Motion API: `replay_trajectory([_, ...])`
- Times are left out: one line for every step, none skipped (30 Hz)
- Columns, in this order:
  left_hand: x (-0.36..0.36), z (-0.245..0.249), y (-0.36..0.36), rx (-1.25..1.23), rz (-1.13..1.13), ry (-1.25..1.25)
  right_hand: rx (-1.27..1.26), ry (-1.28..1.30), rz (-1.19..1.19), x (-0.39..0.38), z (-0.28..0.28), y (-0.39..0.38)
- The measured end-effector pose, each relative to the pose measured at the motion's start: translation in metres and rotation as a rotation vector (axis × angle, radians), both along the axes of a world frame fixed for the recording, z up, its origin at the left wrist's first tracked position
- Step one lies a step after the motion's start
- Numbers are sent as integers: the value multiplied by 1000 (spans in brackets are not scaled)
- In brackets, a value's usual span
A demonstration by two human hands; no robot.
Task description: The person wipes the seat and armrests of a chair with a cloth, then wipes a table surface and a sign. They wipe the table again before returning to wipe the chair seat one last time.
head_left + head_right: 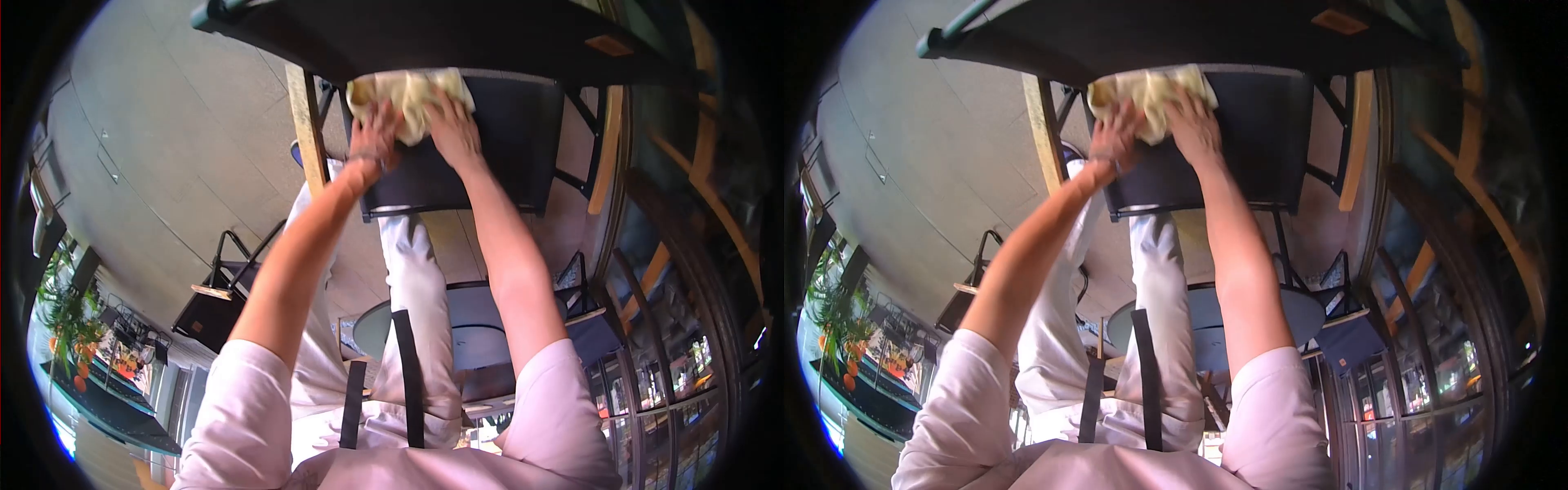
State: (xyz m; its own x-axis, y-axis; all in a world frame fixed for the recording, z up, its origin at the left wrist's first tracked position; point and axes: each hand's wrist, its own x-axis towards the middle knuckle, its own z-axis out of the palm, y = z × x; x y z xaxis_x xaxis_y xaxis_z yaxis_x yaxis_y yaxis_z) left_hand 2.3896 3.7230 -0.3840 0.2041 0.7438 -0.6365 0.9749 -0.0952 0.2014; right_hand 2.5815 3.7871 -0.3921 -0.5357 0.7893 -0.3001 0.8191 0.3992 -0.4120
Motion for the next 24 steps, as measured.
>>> replay_trajectory([4, 6, -15, -32, -97, 45, -38, -82, -13, 13, 0, -18])
replay_trajectory([11, 11, -35, -65, -192, 87, -79, -167, -27, 28, 2, -42])
replay_trajectory([18, 14, -54, -138, -228, 28, -154, -184, -32, 43, 7, -64])
replay_trajectory([23, 15, -76, -214, -262, -30, -232, -200, -33, 55, 13, -86])
replay_trajectory([28, 13, -103, -212, -303, -78, -358, -207, -14, 65, 19, -107])
replay_trajectory([35, 10, -131, -210, -348, -133, -487, -221, -1, 74, 27, -127])
replay_trajectory([46, 6, -155, -295, -213, -130, -559, -246, 14, 79, 32, -149])
replay_trajectory([55, 5, -167, -370, -79, -127, -622, -269, 25, 80, 34, -166])
replay_trajectory([62, 13, -172, -412, -44, -118, -675, -269, -62, 80, 36, -180])
replay_trajectory([64, 23, -175, -458, -2, -103, -729, -260, -142, 75, 42, -188])
replay_trajectory([60, 38, -168, -458, -21, -102, -701, -248, -214, 64, 53, -184])
replay_trajectory([52, 50, -156, -401, -28, -133, -672, -229, -279, 49, 65, -177])
replay_trajectory([42, 65, -145, -396, 125, -147, -641, -206, -338, 33, 78, -170])
replay_trajectory([31, 89, -124, -381, 282, -166, -599, -162, -356, 19, 91, -161])
replay_trajectory([16, 102, -120, -285, 358, -207, -550, -116, -370, 6, 104, -148])
replay_trajectory([3, 118, -119, -240, 421, -217, -496, -66, -377, -7, 118, -134])
replay_trajectory([-11, 138, -118, -187, 489, -227, -422, -20, -336, -20, 136, -122])
replay_trajectory([-28, 158, -120, -124, 562, -234, -387, -1, -276, -34, 158, -110])
replay_trajectory([-42, 170, -130, -121, 585, -290, -404, -33, -194, -48, 180, -100])
replay_trajectory([-53, 176, -147, -115, 614, -345, -431, -119, -82, -60, 194, -95])
replay_trajectory([-65, 183, -164, -109, 628, -462, -460, -184, 4, -72, 204, -94])
replay_trajectory([-74, 205, -168, -236, 718, -493, -451, -178, 102, -77, 212, -98])
replay_trajectory([-87, 242, -171, -307, 815, -518, -478, -170, 118, -79, 216, -106])
replay_trajectory([-94, 252, -190, -267, 907, -562, -509, -233, 151, -85, 221, -115])
